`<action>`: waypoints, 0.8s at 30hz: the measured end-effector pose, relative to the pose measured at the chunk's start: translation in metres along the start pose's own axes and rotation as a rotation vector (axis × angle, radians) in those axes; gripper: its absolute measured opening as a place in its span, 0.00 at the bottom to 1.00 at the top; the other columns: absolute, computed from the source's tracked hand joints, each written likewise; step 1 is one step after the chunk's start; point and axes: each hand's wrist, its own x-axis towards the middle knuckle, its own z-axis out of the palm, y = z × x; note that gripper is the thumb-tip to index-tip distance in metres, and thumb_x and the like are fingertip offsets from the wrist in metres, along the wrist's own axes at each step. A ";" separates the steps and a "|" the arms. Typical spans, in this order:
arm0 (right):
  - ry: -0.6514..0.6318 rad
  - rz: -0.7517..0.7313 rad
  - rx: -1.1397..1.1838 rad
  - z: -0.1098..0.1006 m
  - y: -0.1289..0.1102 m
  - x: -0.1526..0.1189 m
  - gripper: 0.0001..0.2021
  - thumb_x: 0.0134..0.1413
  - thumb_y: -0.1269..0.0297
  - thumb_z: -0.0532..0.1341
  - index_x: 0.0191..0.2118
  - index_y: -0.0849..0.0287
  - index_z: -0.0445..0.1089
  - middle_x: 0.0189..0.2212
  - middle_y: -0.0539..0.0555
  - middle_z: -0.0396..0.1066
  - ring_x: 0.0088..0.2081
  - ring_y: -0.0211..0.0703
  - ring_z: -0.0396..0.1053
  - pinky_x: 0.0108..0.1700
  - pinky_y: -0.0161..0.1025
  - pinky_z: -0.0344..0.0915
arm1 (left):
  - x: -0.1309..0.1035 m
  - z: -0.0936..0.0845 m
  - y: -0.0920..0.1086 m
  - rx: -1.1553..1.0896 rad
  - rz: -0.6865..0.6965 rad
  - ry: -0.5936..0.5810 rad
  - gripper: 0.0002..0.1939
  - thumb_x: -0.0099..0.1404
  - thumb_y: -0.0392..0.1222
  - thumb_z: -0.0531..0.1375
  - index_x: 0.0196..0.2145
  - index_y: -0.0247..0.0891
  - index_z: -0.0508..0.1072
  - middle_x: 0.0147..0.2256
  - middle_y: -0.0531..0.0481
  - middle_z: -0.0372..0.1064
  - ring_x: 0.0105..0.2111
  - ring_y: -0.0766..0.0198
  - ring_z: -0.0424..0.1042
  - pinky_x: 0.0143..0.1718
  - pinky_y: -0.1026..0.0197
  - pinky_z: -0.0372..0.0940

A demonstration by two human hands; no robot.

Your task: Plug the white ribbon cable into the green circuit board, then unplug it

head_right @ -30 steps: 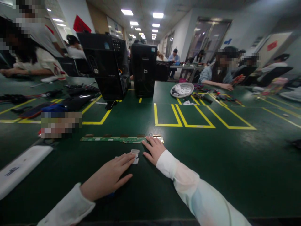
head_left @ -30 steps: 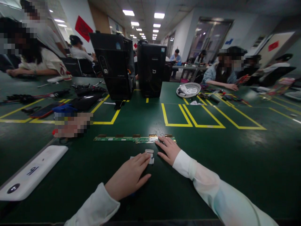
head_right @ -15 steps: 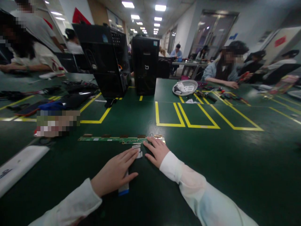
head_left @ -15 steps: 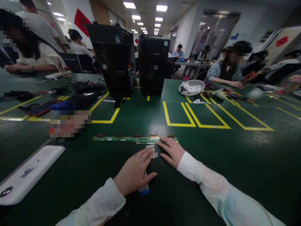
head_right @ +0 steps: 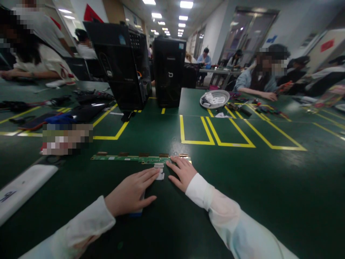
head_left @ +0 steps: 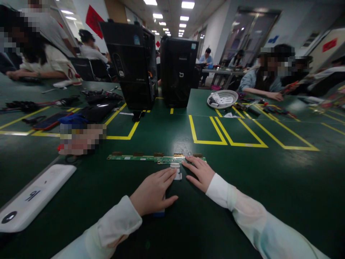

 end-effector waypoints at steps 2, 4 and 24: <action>-0.003 0.001 0.003 0.000 0.000 0.000 0.25 0.63 0.55 0.53 0.63 0.57 0.61 0.63 0.61 0.57 0.64 0.54 0.54 0.62 0.56 0.57 | 0.000 0.002 0.002 -0.001 -0.020 0.009 0.36 0.65 0.57 0.54 0.64 0.33 0.58 0.64 0.38 0.58 0.63 0.50 0.58 0.61 0.47 0.59; -0.003 0.000 0.007 0.000 0.000 0.000 0.25 0.63 0.55 0.53 0.63 0.57 0.61 0.63 0.61 0.57 0.64 0.54 0.53 0.62 0.56 0.57 | -0.001 0.005 0.005 -0.004 -0.046 0.022 0.36 0.66 0.58 0.54 0.64 0.34 0.58 0.64 0.38 0.57 0.63 0.51 0.58 0.61 0.47 0.59; -0.006 -0.001 0.032 -0.004 0.000 0.001 0.25 0.62 0.55 0.54 0.62 0.57 0.63 0.63 0.61 0.58 0.63 0.54 0.54 0.61 0.57 0.57 | 0.000 0.007 -0.015 -0.062 0.028 0.002 0.31 0.71 0.58 0.46 0.66 0.40 0.55 0.66 0.44 0.55 0.65 0.55 0.55 0.65 0.47 0.51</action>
